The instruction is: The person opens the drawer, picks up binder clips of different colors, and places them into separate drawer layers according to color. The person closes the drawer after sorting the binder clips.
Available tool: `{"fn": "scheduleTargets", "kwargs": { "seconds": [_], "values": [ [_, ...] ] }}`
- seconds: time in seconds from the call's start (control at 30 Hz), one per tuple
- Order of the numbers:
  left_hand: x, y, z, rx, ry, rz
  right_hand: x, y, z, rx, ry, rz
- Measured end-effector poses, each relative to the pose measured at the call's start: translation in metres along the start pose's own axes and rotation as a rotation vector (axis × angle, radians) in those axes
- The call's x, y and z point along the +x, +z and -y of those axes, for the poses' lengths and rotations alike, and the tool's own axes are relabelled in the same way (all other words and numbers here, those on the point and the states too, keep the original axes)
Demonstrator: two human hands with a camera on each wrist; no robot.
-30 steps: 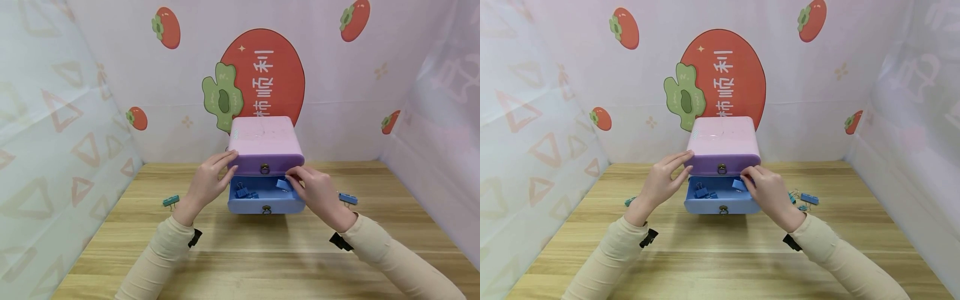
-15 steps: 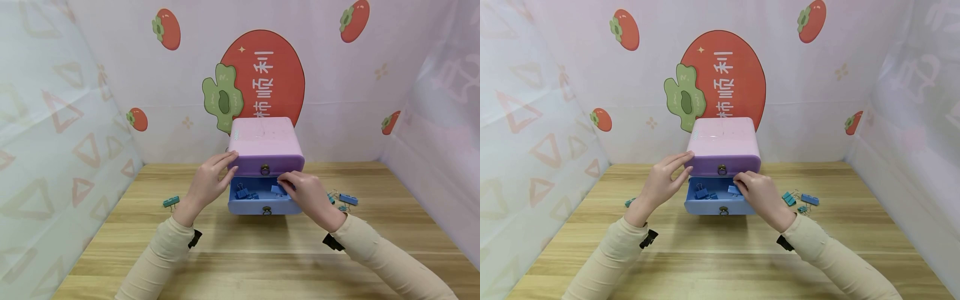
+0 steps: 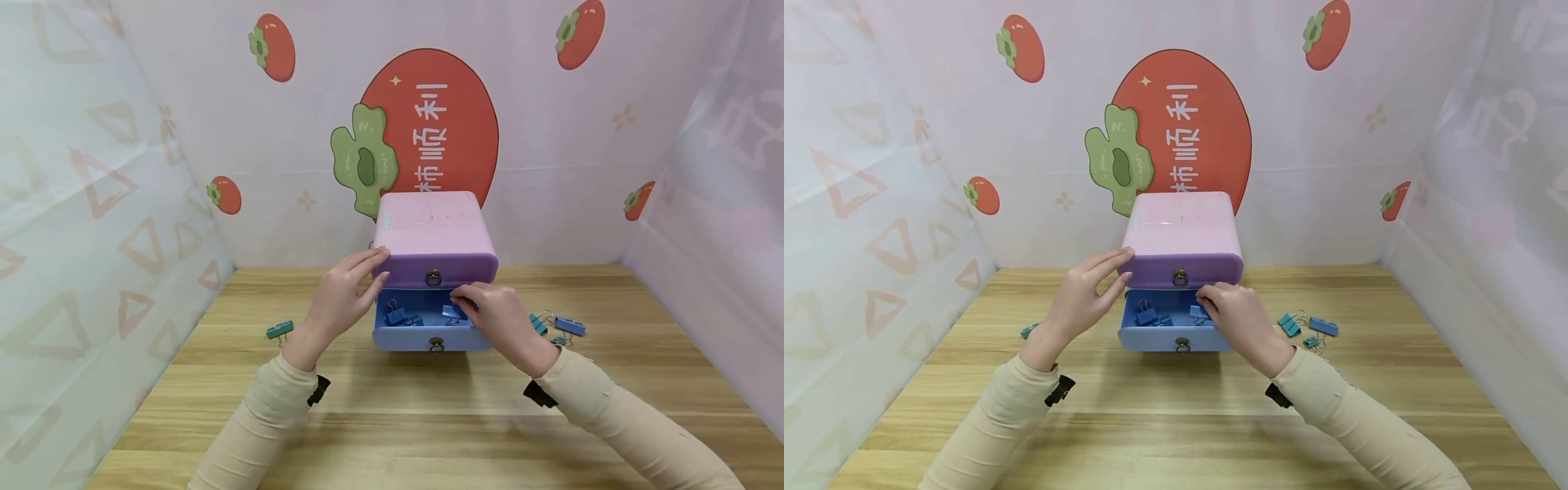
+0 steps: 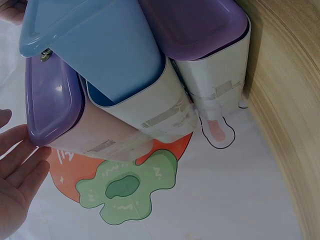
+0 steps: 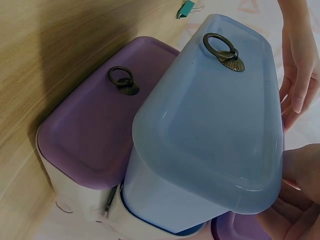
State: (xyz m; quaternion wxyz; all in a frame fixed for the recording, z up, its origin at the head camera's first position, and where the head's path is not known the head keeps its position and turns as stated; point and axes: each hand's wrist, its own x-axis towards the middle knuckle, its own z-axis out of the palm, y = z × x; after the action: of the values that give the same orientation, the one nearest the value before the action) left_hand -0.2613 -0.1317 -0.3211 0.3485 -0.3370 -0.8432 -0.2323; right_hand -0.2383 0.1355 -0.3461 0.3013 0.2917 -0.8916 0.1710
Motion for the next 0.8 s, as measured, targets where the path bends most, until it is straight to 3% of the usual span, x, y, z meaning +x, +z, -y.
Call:
{"fn": "scheduleTargets", "kwargs": {
  "seconds": [0.8],
  "values": [
    [0.0003, -0.0004, -0.0002, -0.001, -0.007, 0.011, 0.0014, 0.0032, -0.0009, 0.007, 0.058, 0.086]
  ]
}}
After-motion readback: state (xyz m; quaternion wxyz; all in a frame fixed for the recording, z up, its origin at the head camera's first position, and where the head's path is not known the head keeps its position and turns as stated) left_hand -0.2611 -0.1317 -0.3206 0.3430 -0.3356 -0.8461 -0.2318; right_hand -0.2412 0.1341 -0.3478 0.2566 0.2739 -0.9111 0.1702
